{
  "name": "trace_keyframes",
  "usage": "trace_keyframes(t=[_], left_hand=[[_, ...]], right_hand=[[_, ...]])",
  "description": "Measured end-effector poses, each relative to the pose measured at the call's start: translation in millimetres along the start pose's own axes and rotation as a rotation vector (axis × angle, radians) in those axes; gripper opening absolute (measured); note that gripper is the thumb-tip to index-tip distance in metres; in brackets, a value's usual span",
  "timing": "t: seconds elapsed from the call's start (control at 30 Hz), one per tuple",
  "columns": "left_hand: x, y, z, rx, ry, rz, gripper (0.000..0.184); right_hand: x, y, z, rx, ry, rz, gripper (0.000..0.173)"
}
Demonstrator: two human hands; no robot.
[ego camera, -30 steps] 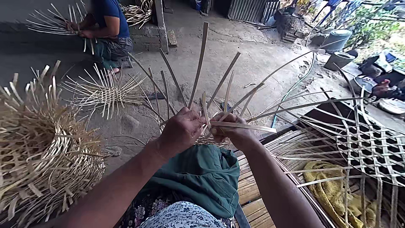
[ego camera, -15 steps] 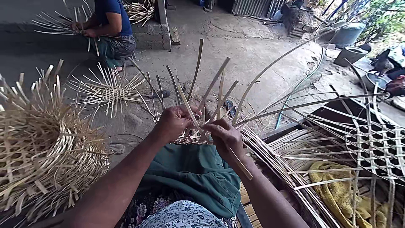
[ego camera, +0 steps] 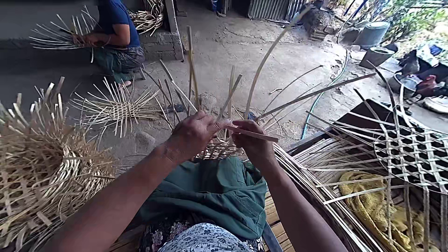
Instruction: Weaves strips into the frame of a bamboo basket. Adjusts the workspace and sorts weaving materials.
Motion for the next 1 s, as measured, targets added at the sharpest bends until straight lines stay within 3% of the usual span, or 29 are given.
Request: trace_keyframes(t=[0.17,0.23,0.3,0.37,0.53,0.67,0.73,0.8,0.9,1.0], left_hand=[[-9.0,-3.6,28.7,-0.211,0.173,0.069,0.019],[-14.9,4.9,28.3,-0.242,0.254,0.105,0.014],[-9.1,17.4,23.5,-0.252,0.386,0.171,0.007],[0.5,29.6,19.2,-0.241,0.498,0.226,0.003],[17.5,45.7,16.9,-0.209,0.606,0.277,0.013],[28.8,52.2,12.1,-0.232,0.6,0.321,0.01],[29.1,53.3,10.8,-0.21,0.51,0.352,0.01],[22.8,51.7,11.3,-0.178,0.381,0.285,0.026],[11.2,52.4,9.4,-0.144,0.169,0.182,0.054],[2.9,52.6,10.5,-0.129,0.063,0.173,0.051]], right_hand=[[43.9,-1.9,14.9,-0.034,0.705,0.097,0.029],[54.0,1.6,10.0,0.042,0.768,0.049,0.022],[52.9,4.5,4.5,0.146,0.646,-0.032,0.016],[45.3,5.8,-2.8,0.244,0.478,-0.124,0.022],[31.1,2.5,-23.5,0.408,0.131,-0.278,0.021],[20.3,-0.8,-29.1,0.401,-0.223,-0.2,0.007],[21.2,-2.7,-27.1,0.368,-0.181,-0.068,0.005],[20.1,-3.0,-24.8,0.298,-0.077,-0.076,0.001],[16.0,0.2,-22.6,0.237,-0.226,-0.241,0.019],[14.4,1.1,-20.0,0.171,-0.323,-0.283,0.03]])
Point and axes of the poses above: each hand's wrist, its own y-axis away from the middle knuckle, its own z-axis out of the back of the hand, x = y × z, the point moved 6 cm from there along -y, towards the middle knuckle, and after that the axes turned 6 degrees about y, right-handed, at the moved point
